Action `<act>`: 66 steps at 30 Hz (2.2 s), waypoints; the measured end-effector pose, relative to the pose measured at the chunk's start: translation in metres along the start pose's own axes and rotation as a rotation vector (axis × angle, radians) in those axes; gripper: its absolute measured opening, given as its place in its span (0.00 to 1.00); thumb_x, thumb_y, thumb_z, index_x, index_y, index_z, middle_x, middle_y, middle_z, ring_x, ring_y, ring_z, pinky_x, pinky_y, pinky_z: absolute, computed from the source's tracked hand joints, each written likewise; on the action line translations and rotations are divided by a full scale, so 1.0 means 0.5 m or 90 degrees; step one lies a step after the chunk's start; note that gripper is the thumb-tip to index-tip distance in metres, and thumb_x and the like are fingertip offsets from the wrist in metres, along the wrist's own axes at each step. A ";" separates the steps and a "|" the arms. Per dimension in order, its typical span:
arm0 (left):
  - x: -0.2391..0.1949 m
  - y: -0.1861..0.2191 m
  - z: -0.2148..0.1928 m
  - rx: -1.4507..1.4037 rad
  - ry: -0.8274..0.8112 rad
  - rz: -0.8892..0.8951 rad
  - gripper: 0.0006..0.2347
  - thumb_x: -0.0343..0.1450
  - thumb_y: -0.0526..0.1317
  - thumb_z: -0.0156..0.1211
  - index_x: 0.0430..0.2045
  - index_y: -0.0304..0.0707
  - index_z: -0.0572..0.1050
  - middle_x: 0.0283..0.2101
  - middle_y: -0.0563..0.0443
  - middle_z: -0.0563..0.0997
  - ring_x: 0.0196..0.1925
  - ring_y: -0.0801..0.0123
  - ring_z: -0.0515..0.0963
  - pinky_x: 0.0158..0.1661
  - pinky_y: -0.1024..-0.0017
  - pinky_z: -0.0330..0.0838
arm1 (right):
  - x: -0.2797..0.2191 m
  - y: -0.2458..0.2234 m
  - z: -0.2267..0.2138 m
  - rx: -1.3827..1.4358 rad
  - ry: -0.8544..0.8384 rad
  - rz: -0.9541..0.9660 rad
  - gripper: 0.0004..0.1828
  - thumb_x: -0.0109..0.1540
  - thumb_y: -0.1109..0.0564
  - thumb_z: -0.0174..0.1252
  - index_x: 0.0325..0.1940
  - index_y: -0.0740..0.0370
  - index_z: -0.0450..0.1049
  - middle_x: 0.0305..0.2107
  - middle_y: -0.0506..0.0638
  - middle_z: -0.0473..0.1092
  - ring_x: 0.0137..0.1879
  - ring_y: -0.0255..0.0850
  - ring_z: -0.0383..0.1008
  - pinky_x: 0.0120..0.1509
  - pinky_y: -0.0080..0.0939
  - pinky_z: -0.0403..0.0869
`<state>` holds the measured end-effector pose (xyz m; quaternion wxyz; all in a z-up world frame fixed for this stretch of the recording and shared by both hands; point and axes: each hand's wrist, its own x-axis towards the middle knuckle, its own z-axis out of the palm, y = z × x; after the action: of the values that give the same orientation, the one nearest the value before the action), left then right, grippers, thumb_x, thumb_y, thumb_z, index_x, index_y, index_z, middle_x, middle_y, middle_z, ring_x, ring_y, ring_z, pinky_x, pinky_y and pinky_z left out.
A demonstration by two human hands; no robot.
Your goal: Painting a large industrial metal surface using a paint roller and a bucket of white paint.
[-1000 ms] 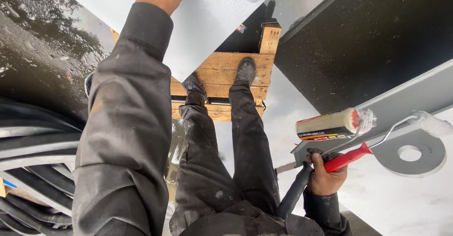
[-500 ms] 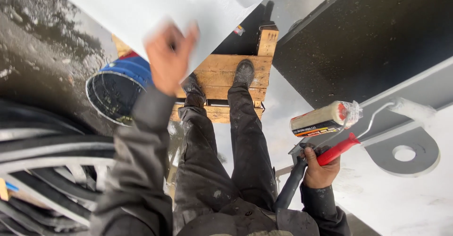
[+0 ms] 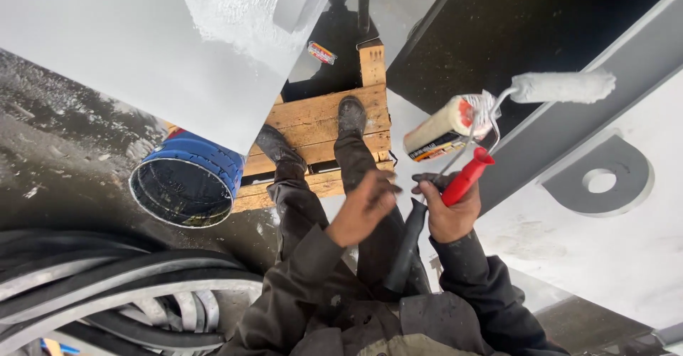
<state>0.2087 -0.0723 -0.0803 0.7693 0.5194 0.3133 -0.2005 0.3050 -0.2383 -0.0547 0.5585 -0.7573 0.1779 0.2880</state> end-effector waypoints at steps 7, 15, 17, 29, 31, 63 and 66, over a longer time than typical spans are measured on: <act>-0.036 -0.020 0.002 -0.108 -0.114 0.006 0.31 0.76 0.57 0.58 0.65 0.33 0.61 0.52 0.43 0.74 0.54 0.69 0.74 0.55 0.71 0.71 | 0.012 -0.013 0.072 0.052 -0.065 -0.051 0.20 0.64 0.70 0.62 0.57 0.71 0.62 0.42 0.58 0.76 0.46 0.43 0.79 0.52 0.44 0.81; 0.099 0.053 -0.080 0.197 0.401 0.080 0.13 0.76 0.45 0.67 0.39 0.30 0.81 0.25 0.54 0.77 0.26 0.80 0.71 0.27 0.77 0.68 | 0.038 0.004 0.079 0.085 -0.089 -0.025 0.23 0.64 0.67 0.64 0.60 0.69 0.63 0.38 0.56 0.76 0.41 0.41 0.79 0.48 0.40 0.79; 0.184 0.118 -0.107 -0.003 0.409 0.109 0.13 0.76 0.46 0.67 0.44 0.34 0.82 0.27 0.53 0.79 0.21 0.83 0.67 0.21 0.81 0.63 | 0.048 0.026 0.059 0.043 -0.032 -0.025 0.20 0.64 0.67 0.64 0.55 0.69 0.62 0.38 0.57 0.77 0.41 0.42 0.80 0.47 0.43 0.82; 0.537 0.146 -0.104 -0.906 0.323 0.231 0.08 0.73 0.38 0.66 0.44 0.41 0.78 0.44 0.56 0.80 0.25 0.81 0.62 0.23 0.80 0.57 | 0.036 0.114 -0.047 0.001 0.011 -0.059 0.20 0.64 0.71 0.64 0.53 0.70 0.60 0.37 0.62 0.75 0.44 0.47 0.81 0.48 0.47 0.83; 0.554 0.141 -0.106 -0.922 0.324 0.238 0.08 0.73 0.39 0.66 0.43 0.40 0.78 0.44 0.57 0.80 0.25 0.81 0.62 0.23 0.80 0.57 | 0.033 0.115 -0.050 0.009 0.023 -0.046 0.22 0.64 0.71 0.63 0.56 0.70 0.59 0.38 0.62 0.76 0.43 0.47 0.81 0.48 0.47 0.83; 0.238 0.120 -0.029 0.046 0.336 0.273 0.17 0.77 0.50 0.65 0.47 0.31 0.79 0.41 0.48 0.82 0.41 0.76 0.77 0.42 0.78 0.73 | 0.082 0.068 -0.022 0.051 0.072 -0.083 0.31 0.63 0.71 0.63 0.66 0.70 0.56 0.41 0.61 0.76 0.44 0.45 0.80 0.49 0.45 0.83; 0.175 0.068 0.020 0.157 -0.010 0.202 0.27 0.74 0.53 0.67 0.59 0.29 0.70 0.56 0.37 0.80 0.59 0.65 0.78 0.55 0.70 0.73 | 0.097 0.071 0.009 0.103 0.064 -0.111 0.25 0.64 0.71 0.64 0.60 0.69 0.58 0.42 0.60 0.75 0.48 0.46 0.81 0.51 0.45 0.84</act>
<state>0.2962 -0.0671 -0.1149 0.7245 0.6506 0.1947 -0.1177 0.3202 -0.2425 -0.1129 0.6310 -0.7359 0.1618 0.1850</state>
